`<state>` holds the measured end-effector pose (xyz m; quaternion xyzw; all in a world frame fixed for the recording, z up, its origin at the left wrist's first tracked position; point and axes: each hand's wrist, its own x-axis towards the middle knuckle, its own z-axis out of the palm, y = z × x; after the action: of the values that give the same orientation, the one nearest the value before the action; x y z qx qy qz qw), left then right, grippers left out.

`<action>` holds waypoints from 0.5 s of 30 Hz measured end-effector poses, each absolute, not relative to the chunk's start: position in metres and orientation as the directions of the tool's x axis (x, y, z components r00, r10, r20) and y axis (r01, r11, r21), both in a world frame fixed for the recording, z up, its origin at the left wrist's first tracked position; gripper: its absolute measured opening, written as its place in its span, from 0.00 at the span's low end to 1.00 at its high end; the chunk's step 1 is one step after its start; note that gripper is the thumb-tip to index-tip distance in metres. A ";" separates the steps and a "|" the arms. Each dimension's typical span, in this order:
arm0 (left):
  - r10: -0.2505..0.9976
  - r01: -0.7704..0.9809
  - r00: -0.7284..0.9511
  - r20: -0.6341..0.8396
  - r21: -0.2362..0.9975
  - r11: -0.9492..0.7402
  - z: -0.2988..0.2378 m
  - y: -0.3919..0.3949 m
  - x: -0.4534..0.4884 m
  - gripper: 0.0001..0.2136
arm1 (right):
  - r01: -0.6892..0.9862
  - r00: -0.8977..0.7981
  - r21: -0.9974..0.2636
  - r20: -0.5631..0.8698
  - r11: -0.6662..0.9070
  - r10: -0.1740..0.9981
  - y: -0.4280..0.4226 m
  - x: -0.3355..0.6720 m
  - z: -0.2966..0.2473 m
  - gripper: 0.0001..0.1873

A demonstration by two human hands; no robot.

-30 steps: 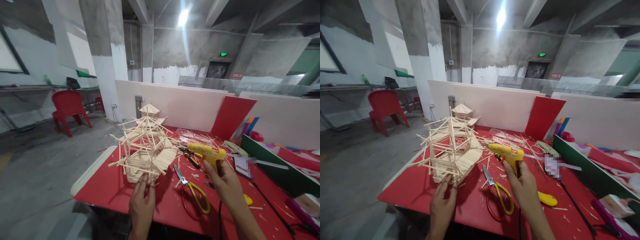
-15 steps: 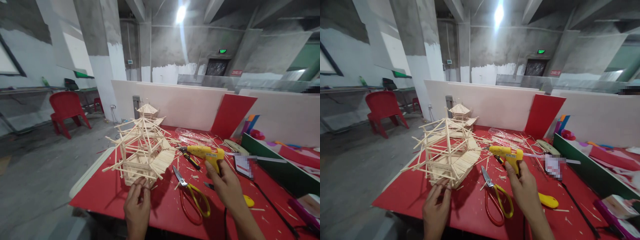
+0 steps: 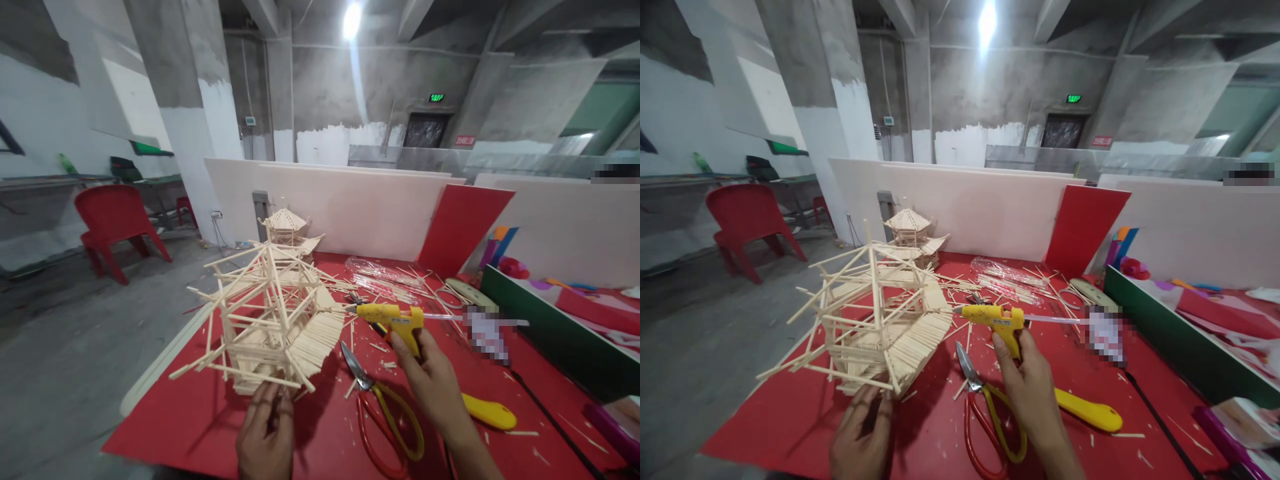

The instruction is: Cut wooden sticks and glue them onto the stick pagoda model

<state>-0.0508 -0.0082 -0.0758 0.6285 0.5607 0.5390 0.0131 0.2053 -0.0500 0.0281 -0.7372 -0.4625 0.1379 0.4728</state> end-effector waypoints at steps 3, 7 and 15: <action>0.754 0.660 -0.269 0.599 0.685 -0.309 -0.085 -0.004 -0.051 0.16 | 0.548 0.538 -0.828 0.240 -0.119 0.808 -0.047 0.204 0.027 0.25; 0.838 0.550 -0.330 0.434 0.810 -0.203 -0.092 0.000 -0.051 0.18 | 0.531 0.541 -0.841 0.246 -0.100 0.804 -0.044 0.205 0.031 0.25; 0.911 0.494 -0.308 0.273 0.865 -0.092 -0.089 0.008 -0.054 0.16 | 0.523 0.561 -0.850 0.281 -0.070 0.779 -0.037 0.216 0.041 0.26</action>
<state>-0.0544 0.0077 -0.0892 0.5491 0.6399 0.4944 0.2111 0.2157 -0.0367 0.0406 -0.7205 -0.4516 0.1254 0.5110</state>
